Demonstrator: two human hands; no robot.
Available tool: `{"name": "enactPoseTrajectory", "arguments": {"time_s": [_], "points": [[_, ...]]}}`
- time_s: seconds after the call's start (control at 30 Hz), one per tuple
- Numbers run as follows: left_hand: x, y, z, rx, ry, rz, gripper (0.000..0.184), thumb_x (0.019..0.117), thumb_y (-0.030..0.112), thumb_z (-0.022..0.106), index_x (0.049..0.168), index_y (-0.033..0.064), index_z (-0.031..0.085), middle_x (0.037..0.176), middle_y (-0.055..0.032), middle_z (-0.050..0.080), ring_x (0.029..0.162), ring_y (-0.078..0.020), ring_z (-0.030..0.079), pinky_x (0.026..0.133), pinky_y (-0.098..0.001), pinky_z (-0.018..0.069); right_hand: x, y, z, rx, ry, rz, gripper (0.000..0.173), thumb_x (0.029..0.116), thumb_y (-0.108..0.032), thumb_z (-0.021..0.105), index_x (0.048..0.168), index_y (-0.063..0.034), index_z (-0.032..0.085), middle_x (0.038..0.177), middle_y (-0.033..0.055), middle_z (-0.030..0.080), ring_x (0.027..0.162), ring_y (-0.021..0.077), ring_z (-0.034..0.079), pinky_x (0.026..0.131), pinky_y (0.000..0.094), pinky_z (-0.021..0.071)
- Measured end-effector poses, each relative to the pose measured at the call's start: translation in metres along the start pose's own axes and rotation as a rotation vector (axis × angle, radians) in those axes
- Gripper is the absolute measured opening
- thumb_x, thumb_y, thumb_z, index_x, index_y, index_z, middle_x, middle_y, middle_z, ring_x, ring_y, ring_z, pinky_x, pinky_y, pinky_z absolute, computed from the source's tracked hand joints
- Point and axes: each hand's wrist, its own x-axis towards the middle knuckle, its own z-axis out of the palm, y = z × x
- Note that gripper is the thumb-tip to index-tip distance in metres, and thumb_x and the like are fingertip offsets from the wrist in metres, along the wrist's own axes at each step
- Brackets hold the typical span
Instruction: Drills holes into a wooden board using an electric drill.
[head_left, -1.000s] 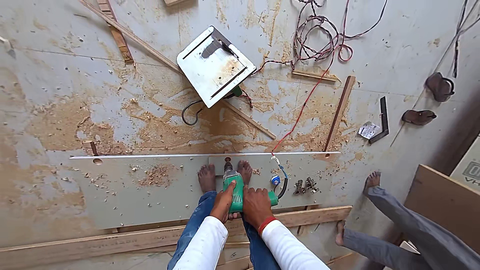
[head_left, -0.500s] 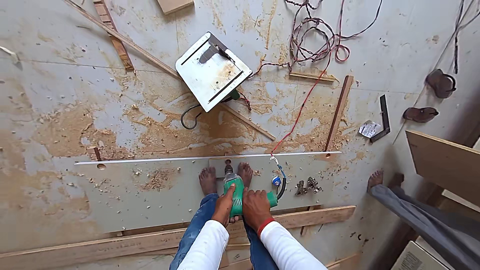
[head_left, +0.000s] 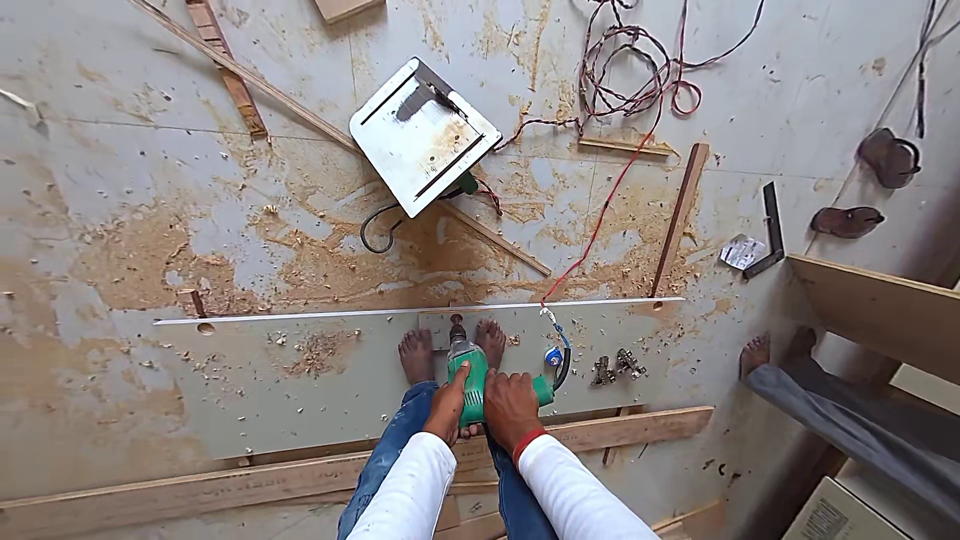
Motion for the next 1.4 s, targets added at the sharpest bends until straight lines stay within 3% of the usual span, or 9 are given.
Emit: {"name": "enactPoseTrajectory", "arguments": {"time_s": [0.37,0.57,0.83,1.4], "points": [[0.0006,-0.0019,0.0030,-0.019,0.005,-0.017,0.072,0.0989,0.070,0.047,0.124,0.0041,0.060,0.090,-0.0211,0.063,0.060,-0.0280,0.060,0.047,-0.0415,0.0496,-0.0006,0.0023,0.0020,-0.024,0.003,-0.003,0.050,0.0993,-0.002,0.048,0.149,0.0049,0.042,0.133,0.0250,0.061,0.120,0.0413,0.061,0.103,0.0576,0.0438],[-0.0028,0.0005,0.0010,-0.004,-0.004,-0.006,0.071,0.0999,0.068,0.046,0.125,0.0040,0.061,0.094,-0.0215,0.064,0.065,-0.0287,0.061,0.051,-0.0419,0.0504,-0.0019,0.0013,0.0005,0.018,-0.006,-0.011,0.048,0.1000,-0.002,0.047,0.148,0.0057,0.042,0.133,0.0266,0.060,0.121,0.0419,0.060,0.103,0.0583,0.0430],[-0.0012,0.0004,0.0048,-0.032,-0.009,-0.022,0.069,0.0999,0.069,0.045,0.120,0.0044,0.061,0.084,-0.0196,0.062,0.054,-0.0260,0.057,0.044,-0.0391,0.0478,-0.0004,0.0045,-0.0003,0.016,-0.001,-0.007,0.045,0.1008,-0.002,0.046,0.145,0.0050,0.044,0.132,0.0247,0.061,0.121,0.0400,0.060,0.102,0.0565,0.0437],[0.0018,0.0027,0.0040,-0.050,-0.013,-0.038,0.069,0.0991,0.070,0.046,0.114,0.0042,0.061,0.078,-0.0185,0.062,0.049,-0.0246,0.056,0.040,-0.0371,0.0460,-0.0003,0.0043,-0.0049,0.030,0.005,-0.012,0.043,0.1022,-0.002,0.043,0.144,0.0053,0.045,0.129,0.0252,0.062,0.121,0.0411,0.061,0.102,0.0576,0.0435]]}}
